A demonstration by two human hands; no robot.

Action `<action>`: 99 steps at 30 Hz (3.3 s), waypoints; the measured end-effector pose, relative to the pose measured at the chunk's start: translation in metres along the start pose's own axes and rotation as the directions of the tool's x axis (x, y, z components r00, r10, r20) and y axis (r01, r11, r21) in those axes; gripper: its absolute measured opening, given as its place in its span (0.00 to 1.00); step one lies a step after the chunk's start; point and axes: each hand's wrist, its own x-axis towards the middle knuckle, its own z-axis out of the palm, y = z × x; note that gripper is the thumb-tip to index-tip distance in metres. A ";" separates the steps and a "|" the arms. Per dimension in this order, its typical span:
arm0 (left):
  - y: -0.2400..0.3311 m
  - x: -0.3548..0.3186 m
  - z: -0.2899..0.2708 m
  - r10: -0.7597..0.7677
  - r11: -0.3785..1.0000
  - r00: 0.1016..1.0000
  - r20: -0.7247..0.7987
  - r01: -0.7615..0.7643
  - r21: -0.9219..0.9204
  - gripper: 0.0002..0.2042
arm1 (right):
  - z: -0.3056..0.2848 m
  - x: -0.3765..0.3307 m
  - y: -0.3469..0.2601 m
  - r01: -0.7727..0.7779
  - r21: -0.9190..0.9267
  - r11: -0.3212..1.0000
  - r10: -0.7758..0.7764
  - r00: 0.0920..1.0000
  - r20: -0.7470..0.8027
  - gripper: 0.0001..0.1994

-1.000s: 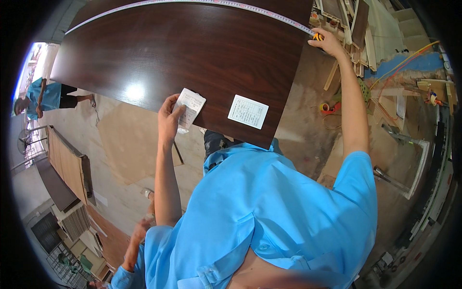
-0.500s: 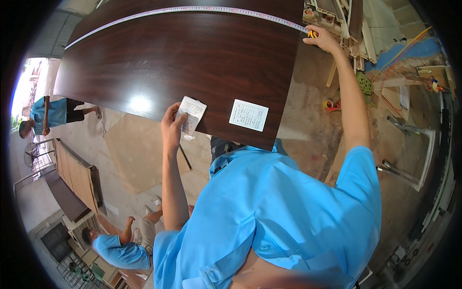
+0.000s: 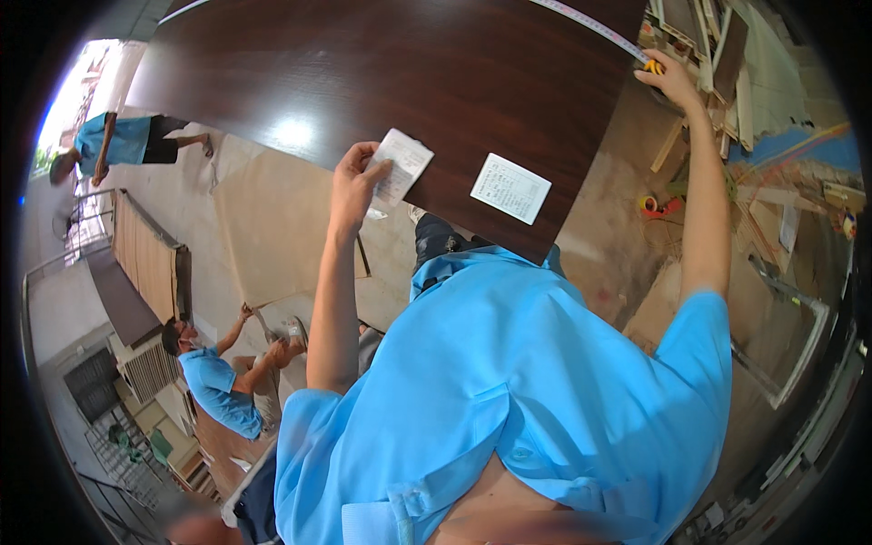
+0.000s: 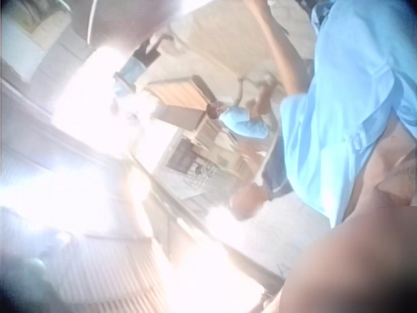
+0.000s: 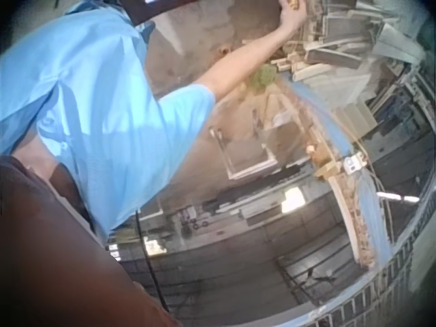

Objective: The person uses a tape measure to measure the length and width of a large wooden table surface. They handle small paper slips and a clipboard, appearing to record or check measurements in a workshop environment.

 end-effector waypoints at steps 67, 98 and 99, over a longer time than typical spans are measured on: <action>-0.067 -0.196 0.126 -0.274 0.789 0.795 -0.541 -0.136 -0.599 0.10 | -0.039 0.004 -0.062 -0.381 0.622 0.684 -0.075 0.812 0.579 0.12; 0.089 0.213 0.200 0.107 0.522 0.979 0.174 0.094 -0.848 0.17 | -0.043 -0.232 0.012 -0.486 0.707 0.514 -0.103 0.783 0.613 0.21; 0.084 0.218 0.194 0.090 0.582 0.985 0.148 0.069 -0.810 0.16 | -0.044 -0.244 0.018 -0.504 0.705 0.498 -0.093 0.778 0.622 0.21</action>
